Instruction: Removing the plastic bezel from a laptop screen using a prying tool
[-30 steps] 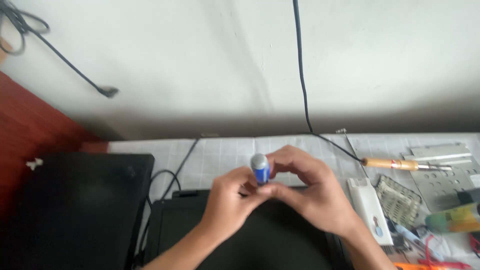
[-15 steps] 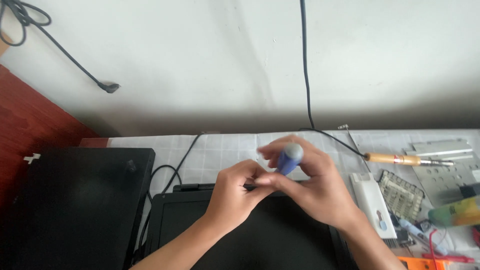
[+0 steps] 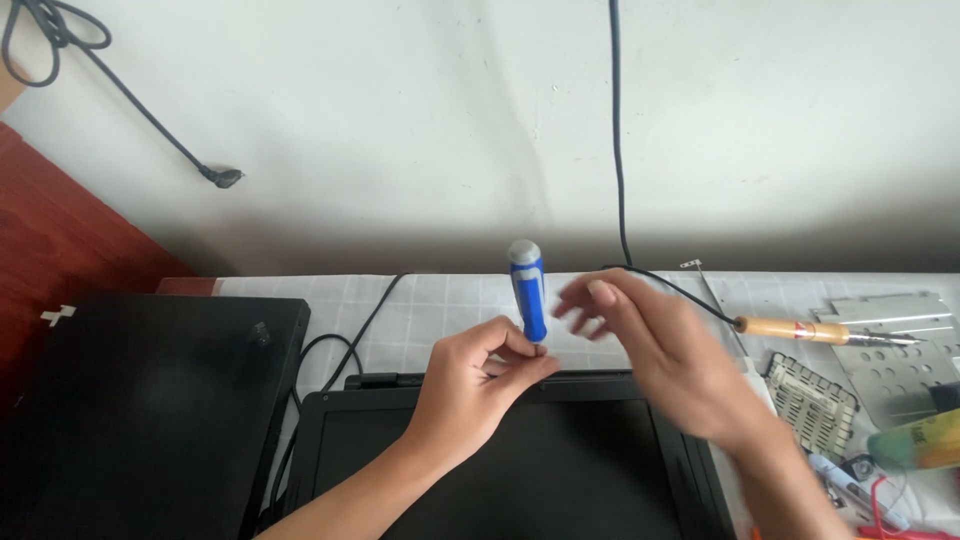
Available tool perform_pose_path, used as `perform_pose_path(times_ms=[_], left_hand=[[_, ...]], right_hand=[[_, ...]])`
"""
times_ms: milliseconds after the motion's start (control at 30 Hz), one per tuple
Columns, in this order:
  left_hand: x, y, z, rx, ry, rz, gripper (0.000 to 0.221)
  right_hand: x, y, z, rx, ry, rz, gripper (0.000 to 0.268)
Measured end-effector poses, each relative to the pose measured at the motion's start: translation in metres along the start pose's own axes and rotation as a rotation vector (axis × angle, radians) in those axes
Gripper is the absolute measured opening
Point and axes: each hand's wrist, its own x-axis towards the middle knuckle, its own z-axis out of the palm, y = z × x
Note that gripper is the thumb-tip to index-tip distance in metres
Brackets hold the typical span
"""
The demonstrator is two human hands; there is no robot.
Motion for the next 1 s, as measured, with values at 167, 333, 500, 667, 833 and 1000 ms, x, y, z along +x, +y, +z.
perform_pose_path(times_ms=[167, 333, 500, 667, 833, 1000], left_hand=[[-0.002, 0.004, -0.002, -0.112, 0.022, -0.039, 0.015], [-0.002, 0.008, -0.004, -0.020, 0.098, -0.096, 0.020], [-0.001, 0.007, -0.004, -0.013, 0.098, -0.118, 0.021], [-0.002, 0.009, -0.003, 0.004, 0.109, -0.141, 0.020], [-0.002, 0.010, -0.003, 0.028, 0.105, -0.110, 0.018], [-0.001, 0.000, -0.001, 0.058, 0.117, -0.002, 0.010]], right_hand=[[-0.001, 0.012, 0.003, -0.429, -0.312, 0.375, 0.017], [-0.005, 0.011, 0.019, -0.513, -0.365, 0.219, 0.016], [-0.008, 0.021, 0.023, -0.573, -0.366, 0.184, 0.021], [-0.013, 0.009, 0.026, -0.632, -0.414, 0.171, 0.022], [-0.015, 0.010, 0.028, -0.650, -0.429, 0.190, 0.022], [-0.012, -0.004, 0.024, -0.682, -0.471, 0.129, 0.024]])
